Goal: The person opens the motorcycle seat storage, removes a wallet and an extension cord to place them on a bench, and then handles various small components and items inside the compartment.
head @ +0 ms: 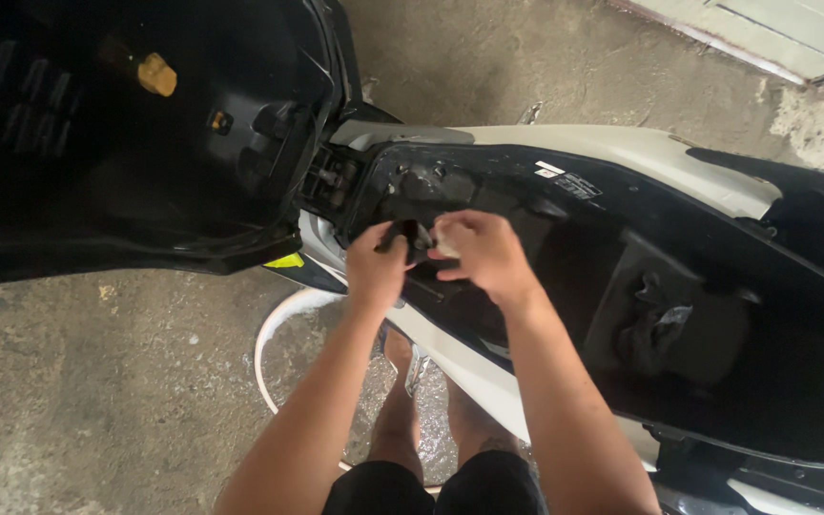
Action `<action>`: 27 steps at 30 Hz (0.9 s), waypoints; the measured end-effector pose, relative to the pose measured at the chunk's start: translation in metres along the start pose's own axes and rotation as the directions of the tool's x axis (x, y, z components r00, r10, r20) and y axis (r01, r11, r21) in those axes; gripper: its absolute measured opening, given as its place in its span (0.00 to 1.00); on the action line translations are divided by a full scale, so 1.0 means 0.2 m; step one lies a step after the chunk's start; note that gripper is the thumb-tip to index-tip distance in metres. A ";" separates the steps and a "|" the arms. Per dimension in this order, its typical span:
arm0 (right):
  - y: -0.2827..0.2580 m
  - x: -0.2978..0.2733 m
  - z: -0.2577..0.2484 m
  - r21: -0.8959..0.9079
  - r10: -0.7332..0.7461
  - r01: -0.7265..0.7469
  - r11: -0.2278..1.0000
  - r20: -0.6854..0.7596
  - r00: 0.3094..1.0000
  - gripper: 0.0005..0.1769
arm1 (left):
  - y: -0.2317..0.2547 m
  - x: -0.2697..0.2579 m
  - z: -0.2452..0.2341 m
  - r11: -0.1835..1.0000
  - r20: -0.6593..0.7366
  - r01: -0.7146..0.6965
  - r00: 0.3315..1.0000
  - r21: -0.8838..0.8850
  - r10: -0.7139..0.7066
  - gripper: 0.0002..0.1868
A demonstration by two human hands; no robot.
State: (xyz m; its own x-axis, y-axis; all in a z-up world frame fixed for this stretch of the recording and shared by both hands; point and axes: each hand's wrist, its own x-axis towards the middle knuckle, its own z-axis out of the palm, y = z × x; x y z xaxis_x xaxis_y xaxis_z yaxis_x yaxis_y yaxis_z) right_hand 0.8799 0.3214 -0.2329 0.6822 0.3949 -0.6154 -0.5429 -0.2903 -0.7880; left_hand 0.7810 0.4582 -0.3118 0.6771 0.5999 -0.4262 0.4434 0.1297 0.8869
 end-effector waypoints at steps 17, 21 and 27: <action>1.25 0.73 -0.02 -0.955 0.364 0.066 0.289 0.173 0.915 0.17 | -0.07 0.07 -0.15 0.949 0.111 0.121 0.990 -0.293 -0.092 0.17; 1.11 0.65 -0.02 -0.957 0.440 0.023 0.290 0.155 0.885 0.13 | -0.07 0.06 -0.15 0.949 0.115 0.128 0.988 -0.290 -0.099 0.17; 1.09 0.67 -0.01 -0.894 0.639 -0.201 0.401 0.115 0.761 0.15 | -0.06 0.04 -0.15 0.983 0.057 0.062 0.997 -0.170 -0.052 0.18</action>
State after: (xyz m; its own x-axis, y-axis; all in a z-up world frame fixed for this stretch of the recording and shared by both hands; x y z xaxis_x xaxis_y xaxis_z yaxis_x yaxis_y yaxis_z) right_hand 0.8535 0.3094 -0.4871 0.1155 0.2152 -0.9697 0.0829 -0.9749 -0.2065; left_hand 0.7649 0.4850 -0.3203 0.6854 0.5461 -0.4817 0.3776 0.2990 0.8763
